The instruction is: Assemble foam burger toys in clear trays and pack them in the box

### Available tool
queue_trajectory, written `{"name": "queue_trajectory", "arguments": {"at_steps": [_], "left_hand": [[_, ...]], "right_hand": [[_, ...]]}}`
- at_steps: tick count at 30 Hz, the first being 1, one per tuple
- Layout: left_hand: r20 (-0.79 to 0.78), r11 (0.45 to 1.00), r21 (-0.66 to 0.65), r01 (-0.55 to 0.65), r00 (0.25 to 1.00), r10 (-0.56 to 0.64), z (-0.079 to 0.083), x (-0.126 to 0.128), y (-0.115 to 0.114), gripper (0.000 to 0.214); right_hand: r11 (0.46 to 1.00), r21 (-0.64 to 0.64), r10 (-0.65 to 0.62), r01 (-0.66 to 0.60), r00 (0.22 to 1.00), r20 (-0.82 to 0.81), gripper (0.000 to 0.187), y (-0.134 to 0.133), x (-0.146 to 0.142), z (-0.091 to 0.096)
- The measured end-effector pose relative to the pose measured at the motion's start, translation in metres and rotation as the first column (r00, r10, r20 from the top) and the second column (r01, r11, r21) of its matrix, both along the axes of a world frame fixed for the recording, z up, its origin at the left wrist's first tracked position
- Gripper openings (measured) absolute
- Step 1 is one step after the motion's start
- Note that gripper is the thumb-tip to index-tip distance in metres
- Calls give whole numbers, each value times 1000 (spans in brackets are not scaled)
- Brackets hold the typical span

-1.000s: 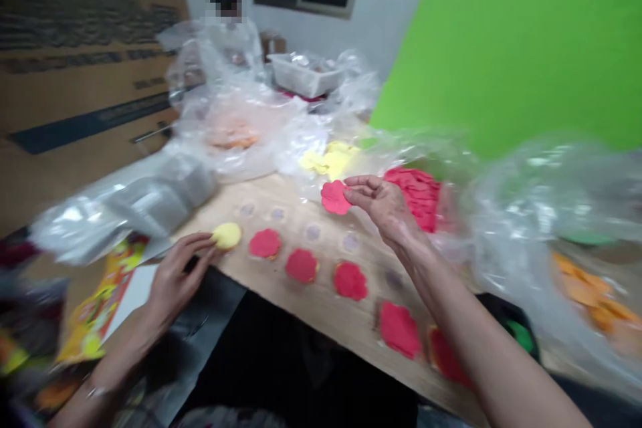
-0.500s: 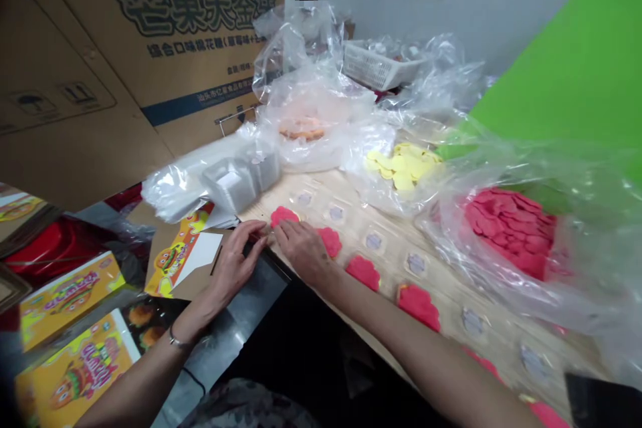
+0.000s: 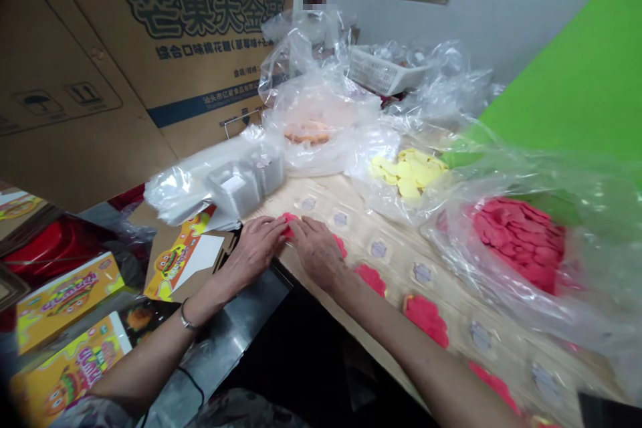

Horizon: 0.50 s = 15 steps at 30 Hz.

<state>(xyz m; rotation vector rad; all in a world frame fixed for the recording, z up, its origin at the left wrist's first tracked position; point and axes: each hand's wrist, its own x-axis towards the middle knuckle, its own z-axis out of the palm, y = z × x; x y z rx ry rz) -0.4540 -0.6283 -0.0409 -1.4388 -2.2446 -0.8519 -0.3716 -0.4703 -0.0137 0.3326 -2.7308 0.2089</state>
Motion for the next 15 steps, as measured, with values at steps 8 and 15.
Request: {"name": "queue_trajectory", "arguments": {"at_steps": [8, 15], "left_hand": [[-65, 994, -106, -19, 998, 12, 7, -3, 5, 32], [29, 979, -177, 101, 995, -98, 15, -17, 6, 25]], "right_hand": [[995, 100, -21, 16, 999, 49, 25, -5, 2, 0], [1000, -12, -18, 20, 996, 86, 23, -1, -1, -2]]}}
